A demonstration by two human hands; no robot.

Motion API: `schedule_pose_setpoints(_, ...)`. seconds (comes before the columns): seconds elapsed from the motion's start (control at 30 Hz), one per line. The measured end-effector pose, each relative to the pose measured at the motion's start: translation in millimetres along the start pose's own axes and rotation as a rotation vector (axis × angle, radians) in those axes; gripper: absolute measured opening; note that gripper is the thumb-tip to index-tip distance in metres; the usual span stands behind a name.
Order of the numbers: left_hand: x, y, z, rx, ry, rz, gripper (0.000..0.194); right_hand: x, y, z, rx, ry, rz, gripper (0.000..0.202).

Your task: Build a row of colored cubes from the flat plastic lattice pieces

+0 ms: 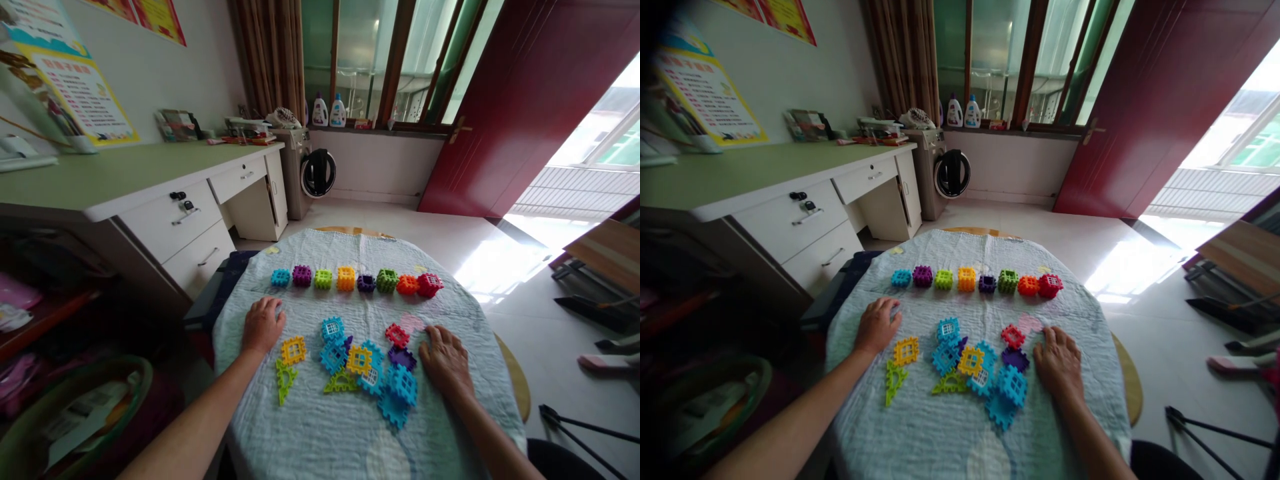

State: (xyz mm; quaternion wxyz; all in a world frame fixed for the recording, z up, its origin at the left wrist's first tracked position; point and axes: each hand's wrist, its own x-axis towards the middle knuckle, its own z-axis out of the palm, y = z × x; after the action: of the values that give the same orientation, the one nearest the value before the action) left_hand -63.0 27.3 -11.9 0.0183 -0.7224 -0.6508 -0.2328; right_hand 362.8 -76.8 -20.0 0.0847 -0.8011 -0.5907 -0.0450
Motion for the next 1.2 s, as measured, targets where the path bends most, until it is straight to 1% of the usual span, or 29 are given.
schedule_pose_setpoints(0.17, -0.2, 2.5, -2.9, 0.003, -0.021, -0.010, 0.024, -0.3, 3.1, 2.4, -0.002, -0.015, -0.008, 0.046)
schedule_pose_setpoints(0.43, -1.7, 0.7, -1.1, -0.026, -0.014, -0.005, 0.026, -0.6, 7.0, 5.3, 0.025, -0.003, -0.017, 0.046)
schedule_pose_setpoints(0.57, -1.6, 1.5, -3.4, -0.040, -0.025, -0.020, 0.026, 0.1, 4.9, 5.1, 0.026, -0.020, -0.008, 0.047)
schedule_pose_setpoints(0.7, 0.1, 3.1, -5.5, -0.049, -0.035, -0.036, 0.026, 1.2, 0.6, 5.3, 0.058, -0.018, 0.004, 0.043)
schedule_pose_setpoints(0.9, 4.6, 2.3, -4.9, -0.097, -0.028, -0.051, 0.022, 7.6, 5.7, 3.2, 0.122, -0.078, -0.035, 0.043)
schedule_pose_setpoints(0.97, 1.8, 5.7, -10.5, -0.158, -0.032, -0.030, 0.020, 10.1, 8.9, 1.4, 0.129, -0.090, -0.048, 0.043)
schedule_pose_setpoints(1.03, -6.0, 13.3, -21.7, -0.233, -0.074, 0.036, 0.018, 12.2, 11.3, 0.2, 0.127, -0.094, -0.056, 0.043)
schedule_pose_setpoints(1.13, -25.4, 30.2, -43.8, -0.287, -0.227, 0.181, 0.018, 14.6, 13.6, 0.1, 0.116, -0.100, -0.059, 0.042)
schedule_pose_setpoints(1.2, -39.7, 43.6, -56.2, -0.259, -0.308, 0.227, 0.024, 15.7, 14.8, 0.8, 0.108, -0.113, -0.059, 0.043)
